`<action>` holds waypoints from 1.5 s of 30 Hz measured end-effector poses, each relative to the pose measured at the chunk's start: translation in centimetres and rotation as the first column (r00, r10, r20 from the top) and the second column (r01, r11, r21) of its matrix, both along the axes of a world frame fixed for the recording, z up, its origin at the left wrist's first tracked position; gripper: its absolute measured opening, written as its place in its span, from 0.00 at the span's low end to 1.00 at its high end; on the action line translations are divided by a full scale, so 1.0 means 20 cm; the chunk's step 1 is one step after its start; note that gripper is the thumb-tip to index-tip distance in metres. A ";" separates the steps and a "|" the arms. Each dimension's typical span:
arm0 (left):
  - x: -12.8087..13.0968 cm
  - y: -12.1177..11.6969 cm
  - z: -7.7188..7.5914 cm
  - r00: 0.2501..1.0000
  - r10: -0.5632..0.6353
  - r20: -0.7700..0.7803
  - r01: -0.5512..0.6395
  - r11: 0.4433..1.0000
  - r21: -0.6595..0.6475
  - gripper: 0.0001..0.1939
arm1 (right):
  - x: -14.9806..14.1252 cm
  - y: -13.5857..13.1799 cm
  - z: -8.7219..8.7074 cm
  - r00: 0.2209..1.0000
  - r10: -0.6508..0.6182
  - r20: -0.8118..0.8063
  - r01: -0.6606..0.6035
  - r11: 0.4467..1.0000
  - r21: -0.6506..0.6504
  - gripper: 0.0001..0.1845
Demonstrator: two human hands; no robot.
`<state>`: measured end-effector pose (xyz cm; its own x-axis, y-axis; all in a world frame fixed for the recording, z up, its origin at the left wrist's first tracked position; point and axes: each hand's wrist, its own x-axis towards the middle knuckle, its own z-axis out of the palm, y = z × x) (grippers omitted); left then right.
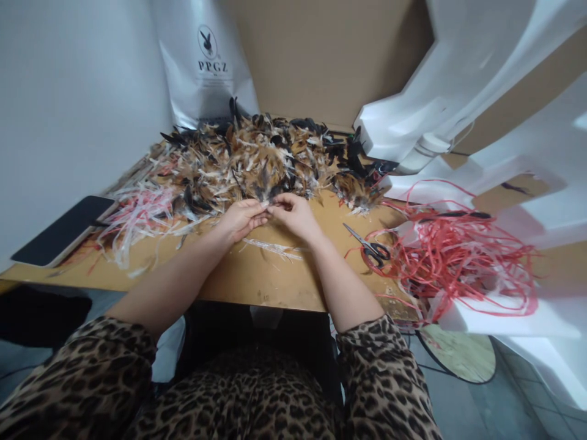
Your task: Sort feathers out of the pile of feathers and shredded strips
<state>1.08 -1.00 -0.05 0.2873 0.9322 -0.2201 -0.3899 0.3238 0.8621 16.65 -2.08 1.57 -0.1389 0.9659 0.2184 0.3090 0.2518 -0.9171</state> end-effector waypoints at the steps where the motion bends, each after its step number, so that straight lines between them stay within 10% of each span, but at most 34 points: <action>1: 0.00 0.00 0.00 1.000 -0.005 -0.025 0.005 1.000 0.016 0.04 | 0.00 0.00 0.01 0.997 0.006 -0.071 -0.010 0.998 -0.059 0.15; 15: 0.00 -0.02 0.02 0.977 -0.069 -0.203 0.093 0.989 0.112 0.09 | -0.02 0.01 -0.01 0.924 -0.044 -0.379 -0.052 0.970 -0.239 0.23; 36: -0.01 -0.01 0.01 0.970 -0.087 -0.229 0.116 0.986 0.119 0.10 | -0.04 0.03 -0.06 0.904 -0.062 -0.424 -0.055 0.964 -0.261 0.23; 40: -0.01 -0.01 0.03 0.987 -0.031 -0.157 0.046 0.995 0.093 0.08 | 0.09 0.06 0.00 0.935 -0.220 -0.279 0.182 0.971 -0.155 0.15; 45: -0.02 0.00 0.02 0.996 0.000 -0.086 0.005 0.998 0.064 0.07 | 0.36 0.16 -0.05 0.821 -0.561 0.109 0.554 0.828 0.088 0.10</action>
